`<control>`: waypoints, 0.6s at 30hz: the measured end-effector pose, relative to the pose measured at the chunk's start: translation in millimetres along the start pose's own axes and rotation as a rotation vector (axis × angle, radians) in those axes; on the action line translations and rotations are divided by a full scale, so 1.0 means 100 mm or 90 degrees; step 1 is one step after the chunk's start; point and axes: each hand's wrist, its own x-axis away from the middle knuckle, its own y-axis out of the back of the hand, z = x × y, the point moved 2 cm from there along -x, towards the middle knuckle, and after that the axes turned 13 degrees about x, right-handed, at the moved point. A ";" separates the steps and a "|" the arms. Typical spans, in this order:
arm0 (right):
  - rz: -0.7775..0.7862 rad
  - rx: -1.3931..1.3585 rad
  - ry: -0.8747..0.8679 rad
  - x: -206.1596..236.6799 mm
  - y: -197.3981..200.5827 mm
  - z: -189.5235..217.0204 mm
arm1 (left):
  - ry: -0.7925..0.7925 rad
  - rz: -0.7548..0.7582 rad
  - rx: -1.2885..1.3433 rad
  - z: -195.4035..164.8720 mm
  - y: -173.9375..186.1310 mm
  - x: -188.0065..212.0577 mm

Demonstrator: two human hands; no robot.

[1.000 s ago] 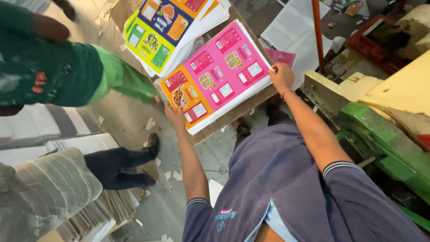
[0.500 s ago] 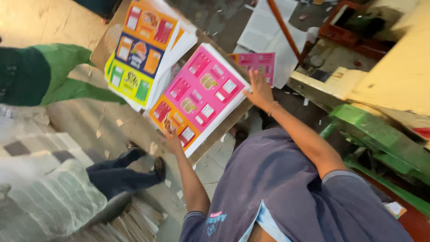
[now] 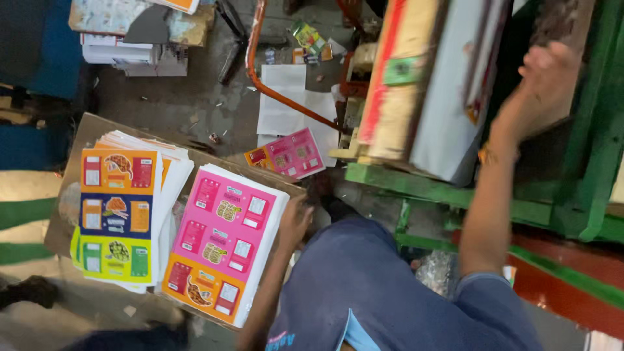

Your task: The person repeatedly picks up printed sheets from a pile and places them onto a stack on a table. The person handles the sheets one at a time, aligning them before adding them to the growing stack.

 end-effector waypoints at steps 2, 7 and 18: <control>0.103 0.226 -0.143 0.22 -0.68 -0.41 | 0.023 0.069 0.045 -0.16 -0.27 -0.35; 0.640 0.170 -0.128 1.71 -1.40 -0.06 | 0.302 0.057 0.346 -0.41 -0.84 -1.06; 0.632 -0.376 -0.952 3.44 -0.91 0.99 | 0.263 -0.548 -0.035 0.15 2.09 0.77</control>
